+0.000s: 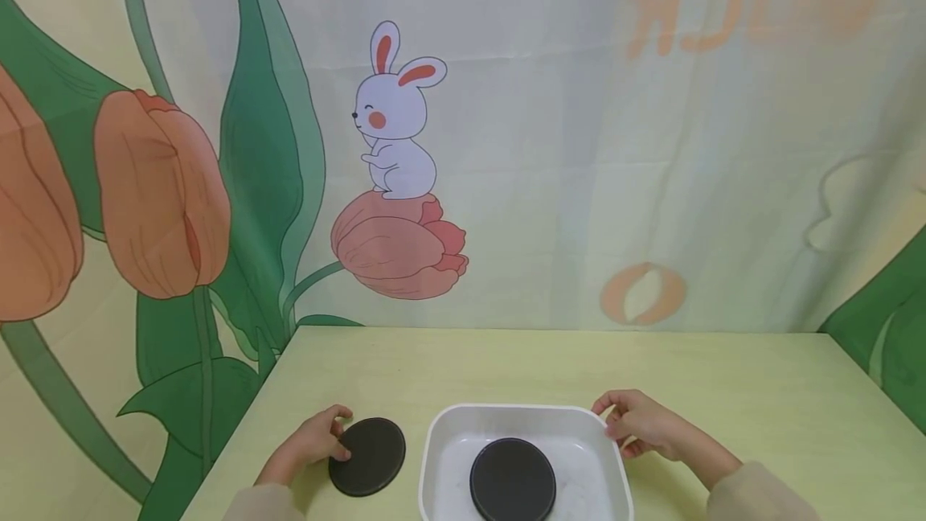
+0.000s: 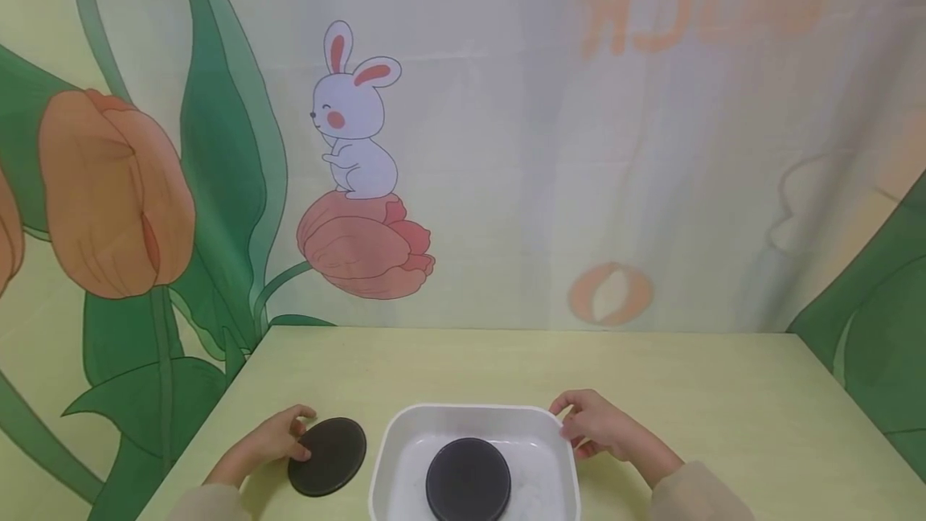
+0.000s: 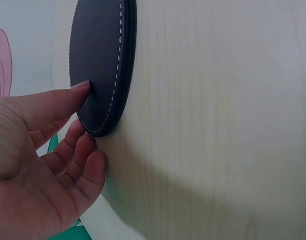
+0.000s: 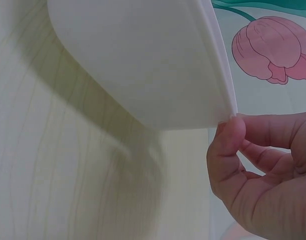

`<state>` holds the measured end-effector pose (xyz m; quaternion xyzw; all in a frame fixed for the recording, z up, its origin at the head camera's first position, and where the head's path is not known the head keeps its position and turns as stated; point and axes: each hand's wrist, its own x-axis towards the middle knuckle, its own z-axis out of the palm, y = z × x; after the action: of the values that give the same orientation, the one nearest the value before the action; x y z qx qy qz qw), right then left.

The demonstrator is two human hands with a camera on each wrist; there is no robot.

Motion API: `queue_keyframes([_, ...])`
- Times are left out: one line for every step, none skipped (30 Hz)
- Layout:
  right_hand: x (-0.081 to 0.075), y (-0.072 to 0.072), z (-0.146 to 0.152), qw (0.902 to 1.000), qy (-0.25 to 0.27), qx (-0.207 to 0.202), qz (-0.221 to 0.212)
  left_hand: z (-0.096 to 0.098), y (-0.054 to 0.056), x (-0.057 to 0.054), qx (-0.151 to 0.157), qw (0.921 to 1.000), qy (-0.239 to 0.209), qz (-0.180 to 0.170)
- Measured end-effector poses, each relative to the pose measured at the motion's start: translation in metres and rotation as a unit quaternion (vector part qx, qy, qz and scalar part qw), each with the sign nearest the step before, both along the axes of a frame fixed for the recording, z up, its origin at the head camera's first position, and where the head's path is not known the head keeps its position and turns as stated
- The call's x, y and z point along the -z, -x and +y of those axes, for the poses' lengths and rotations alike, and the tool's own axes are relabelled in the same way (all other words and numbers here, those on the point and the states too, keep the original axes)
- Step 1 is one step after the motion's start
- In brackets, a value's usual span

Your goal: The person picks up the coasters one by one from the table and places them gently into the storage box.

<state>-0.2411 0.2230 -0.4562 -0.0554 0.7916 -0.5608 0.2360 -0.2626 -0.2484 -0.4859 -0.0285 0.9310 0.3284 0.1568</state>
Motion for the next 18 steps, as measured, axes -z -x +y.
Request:
queue_keyframes([-0.0004, -0.0001, -0.0001, 1.0, 0.001, 0.0, -0.001, 0.0001, 0.0008, 0.0003, 0.0, 1.0, 0.002, -0.004])
queue_keyframes([-0.0007, -0.0003, -0.0001, 1.0, 0.001, 0.0, -0.001, 0.0001, 0.0015, 0.0005, -0.001, 1.0, 0.001, -0.009])
queue_keyframes([-0.0009, -0.0004, -0.0001, 1.0, 0.001, 0.0, -0.002, 0.0002, 0.0022, 0.0007, 0.0, 0.9999, 0.003, -0.012])
queue_keyframes([-0.0014, -0.0004, -0.0002, 1.0, 0.001, 0.0, -0.002, 0.0002, 0.0028, 0.0006, 0.0, 0.9999, 0.003, -0.015])
queue_keyframes([-0.0018, -0.0003, -0.0003, 1.0, 0.002, -0.001, -0.001, 0.0003, 0.0031, 0.0001, 0.0, 0.9998, 0.002, -0.017])
queue_keyframes([-0.0019, -0.0002, -0.0003, 1.0, 0.002, -0.001, -0.001, 0.0003, 0.0037, -0.0002, -0.002, 0.9998, 0.0, -0.02])
queue_keyframes([-0.0019, 0.0, -0.0002, 1.0, 0.003, -0.001, -0.001, 0.0006, 0.004, -0.0007, 0.0, 0.9998, 0.0, -0.021])
queue_keyframes([-0.0019, 0.0001, -0.0001, 1.0, 0.003, -0.001, -0.001, 0.0008, 0.0044, -0.0009, 0.001, 0.9997, 0.0, -0.023])
queue_keyframes([-0.0016, 0.0003, 0.0, 1.0, 0.003, -0.002, -0.001, 0.0011, 0.0045, -0.0013, 0.001, 0.9998, 0.001, -0.022])
queue_keyframes([-0.0013, 0.0005, 0.0001, 1.0, 0.003, -0.002, -0.001, 0.0014, 0.0046, -0.0015, 0.001, 0.9998, 0.001, -0.022])
queue_keyframes([-0.0009, 0.0007, 0.0002, 1.0, 0.003, -0.001, -0.001, 0.0018, 0.0046, -0.0017, 0.002, 0.9998, 0.002, -0.022])
queue_keyframes([-0.0004, 0.0008, 0.0004, 1.0, 0.002, -0.001, -0.001, 0.0021, 0.0048, -0.0017, 0.003, 0.9998, 0.003, -0.021])
queue_keyframes([0.0, 0.001, 0.0005, 1.0, 0.001, -0.001, 0.0, 0.0025, 0.0047, -0.0019, 0.004, 0.9998, 0.005, -0.021])
queue_keyframes([0.0006, 0.0009, 0.0007, 1.0, 0.001, -0.001, 0.001, 0.0028, 0.0046, -0.002, 0.004, 0.9998, 0.004, -0.02])
queue_keyframes([0.001, 0.001, 0.0008, 1.0, 0.0, 0.0, 0.001, 0.0031, 0.0045, -0.002, 0.004, 0.9998, 0.004, -0.02])
queue_keyframes([0.0014, 0.001, 0.0008, 1.0, -0.001, 0.0, 0.001, 0.0033, 0.0045, -0.0019, 0.005, 0.9998, 0.004, -0.019])
queue_keyframes([0.0017, 0.001, 0.0009, 1.0, -0.001, 0.001, 0.001, 0.0035, 0.0041, -0.0019, 0.006, 0.9998, 0.003, -0.017])
queue_keyframes([0.002, 0.001, 0.0011, 1.0, -0.001, 0.001, 0.001, 0.0038, 0.0038, -0.002, 0.004, 0.9998, 0.001, -0.018])
